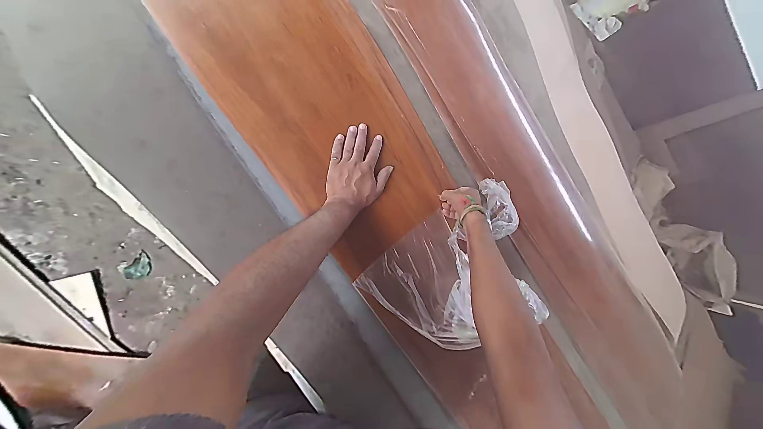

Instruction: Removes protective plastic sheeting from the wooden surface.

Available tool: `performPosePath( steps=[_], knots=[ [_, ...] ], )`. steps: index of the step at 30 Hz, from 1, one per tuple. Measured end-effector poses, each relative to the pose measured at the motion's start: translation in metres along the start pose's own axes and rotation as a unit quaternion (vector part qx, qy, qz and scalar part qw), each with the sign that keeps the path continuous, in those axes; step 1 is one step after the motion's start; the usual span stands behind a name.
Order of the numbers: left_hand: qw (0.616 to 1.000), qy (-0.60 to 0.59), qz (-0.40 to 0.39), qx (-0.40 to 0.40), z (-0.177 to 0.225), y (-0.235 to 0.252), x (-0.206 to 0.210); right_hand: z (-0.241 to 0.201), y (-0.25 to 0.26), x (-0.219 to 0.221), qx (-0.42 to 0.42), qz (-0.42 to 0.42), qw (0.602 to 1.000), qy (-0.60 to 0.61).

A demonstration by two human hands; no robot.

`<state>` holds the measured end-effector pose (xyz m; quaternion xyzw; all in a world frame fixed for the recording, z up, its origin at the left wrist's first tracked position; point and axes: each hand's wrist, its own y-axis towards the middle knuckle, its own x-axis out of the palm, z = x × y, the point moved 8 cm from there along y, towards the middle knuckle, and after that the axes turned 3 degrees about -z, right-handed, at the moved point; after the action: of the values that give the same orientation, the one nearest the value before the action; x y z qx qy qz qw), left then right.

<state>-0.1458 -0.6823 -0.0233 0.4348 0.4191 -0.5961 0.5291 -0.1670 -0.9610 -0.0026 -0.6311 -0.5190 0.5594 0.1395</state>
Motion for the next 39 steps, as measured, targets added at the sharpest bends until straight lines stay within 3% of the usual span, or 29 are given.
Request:
performPosePath(
  steps=[5,10,23,29,34,39],
  knots=[
    [1.000,-0.008,0.003,0.002,0.000,0.000,0.000,0.006,0.002,-0.003,-0.014,-0.006,0.997,0.081],
    [1.000,-0.006,0.006,0.000,0.000,0.000,-0.001,0.000,0.002,0.002,-0.019,0.006,1.000,-0.013],
    [1.000,-0.008,0.005,0.003,-0.001,0.000,0.000,0.002,-0.001,0.001,-0.010,-0.007,1.000,-0.013],
    [1.000,-0.020,0.005,0.002,0.001,-0.002,0.000,0.016,-0.003,-0.008,-0.028,-0.026,0.982,0.188],
    [1.000,-0.009,0.007,0.002,0.001,0.000,-0.002,0.006,0.002,0.000,-0.026,-0.006,0.999,0.020],
    [1.000,-0.007,0.007,0.002,0.001,0.000,0.000,0.005,0.000,0.001,-0.025,-0.011,0.998,-0.049]
  ],
)
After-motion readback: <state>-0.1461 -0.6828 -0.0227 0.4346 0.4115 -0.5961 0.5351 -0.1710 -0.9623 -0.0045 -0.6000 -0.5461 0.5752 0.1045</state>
